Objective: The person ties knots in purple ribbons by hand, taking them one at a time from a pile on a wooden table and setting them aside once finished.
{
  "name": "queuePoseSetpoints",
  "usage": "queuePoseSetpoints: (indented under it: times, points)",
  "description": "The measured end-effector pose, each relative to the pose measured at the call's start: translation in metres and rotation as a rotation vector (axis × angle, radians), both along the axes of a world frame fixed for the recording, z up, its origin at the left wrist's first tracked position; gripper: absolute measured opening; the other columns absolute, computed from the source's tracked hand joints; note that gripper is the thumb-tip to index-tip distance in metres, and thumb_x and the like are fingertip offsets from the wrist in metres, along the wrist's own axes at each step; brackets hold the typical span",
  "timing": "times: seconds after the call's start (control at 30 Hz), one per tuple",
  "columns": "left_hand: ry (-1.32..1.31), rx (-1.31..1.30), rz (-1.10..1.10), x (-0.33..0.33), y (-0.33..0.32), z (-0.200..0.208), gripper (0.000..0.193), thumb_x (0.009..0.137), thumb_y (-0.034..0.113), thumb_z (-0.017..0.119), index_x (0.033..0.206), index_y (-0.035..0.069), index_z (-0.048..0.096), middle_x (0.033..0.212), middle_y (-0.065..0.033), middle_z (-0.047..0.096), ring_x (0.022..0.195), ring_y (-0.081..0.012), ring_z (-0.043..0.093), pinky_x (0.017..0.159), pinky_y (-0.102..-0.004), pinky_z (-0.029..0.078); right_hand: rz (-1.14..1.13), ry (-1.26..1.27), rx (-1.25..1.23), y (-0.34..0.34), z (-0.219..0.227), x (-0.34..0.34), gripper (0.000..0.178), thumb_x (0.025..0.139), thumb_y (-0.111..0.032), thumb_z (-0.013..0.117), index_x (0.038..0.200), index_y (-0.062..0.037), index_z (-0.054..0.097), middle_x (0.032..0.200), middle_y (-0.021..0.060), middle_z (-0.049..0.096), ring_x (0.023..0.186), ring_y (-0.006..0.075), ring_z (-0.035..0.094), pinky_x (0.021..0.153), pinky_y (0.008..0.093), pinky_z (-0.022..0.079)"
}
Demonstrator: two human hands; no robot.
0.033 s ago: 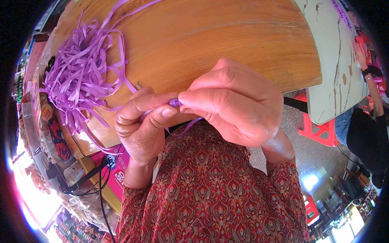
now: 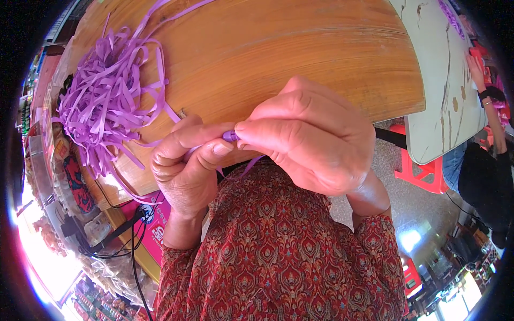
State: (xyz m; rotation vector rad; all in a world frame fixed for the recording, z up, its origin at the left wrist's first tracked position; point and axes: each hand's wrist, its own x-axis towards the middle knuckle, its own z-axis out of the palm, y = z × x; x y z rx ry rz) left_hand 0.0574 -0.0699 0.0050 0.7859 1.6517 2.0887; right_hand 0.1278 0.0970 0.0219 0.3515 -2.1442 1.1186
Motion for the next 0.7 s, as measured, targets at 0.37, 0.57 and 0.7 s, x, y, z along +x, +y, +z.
queuePoseSetpoints:
  times: [0.37,0.57,0.7]
  points:
    - [0.164,-0.084,0.020,0.002,0.000,0.008,0.020,0.070,-0.002,0.074,0.089,0.002,0.070,0.066,-0.0033,0.062,0.052,-0.0088,0.047,0.047,-0.0226,0.036,0.092,-0.033,0.094,0.009,0.011,0.003,0.022,0.064,-0.003,0.075,0.084,0.0010,0.065,0.076,0.0102,0.062,0.060,0.0172,0.058,0.049,0.0242,0.043]
    - [0.256,-0.066,0.023,0.006,0.004,0.004,0.019,0.072,-0.003,0.072,0.090,0.001,0.068,0.067,-0.0053,0.062,0.055,-0.0093,0.050,0.049,-0.0215,0.039,0.102,-0.034,-0.033,0.007,0.005,0.005,0.021,0.067,-0.005,0.074,0.084,0.0030,0.064,0.075,0.0110,0.062,0.059,0.0168,0.057,0.049,0.0243,0.043]
    - [0.072,-0.007,-0.082,-0.002,0.002,0.001,0.013,0.076,-0.007,0.067,0.088,-0.002,0.065,0.076,-0.0069,0.064,0.067,-0.0111,0.060,0.059,-0.0204,0.047,0.188,-0.040,0.045,0.018,0.003,-0.003,0.020,0.068,-0.005,0.074,0.084,0.0037,0.064,0.075,0.0117,0.062,0.059,0.0173,0.058,0.048,0.0250,0.042]
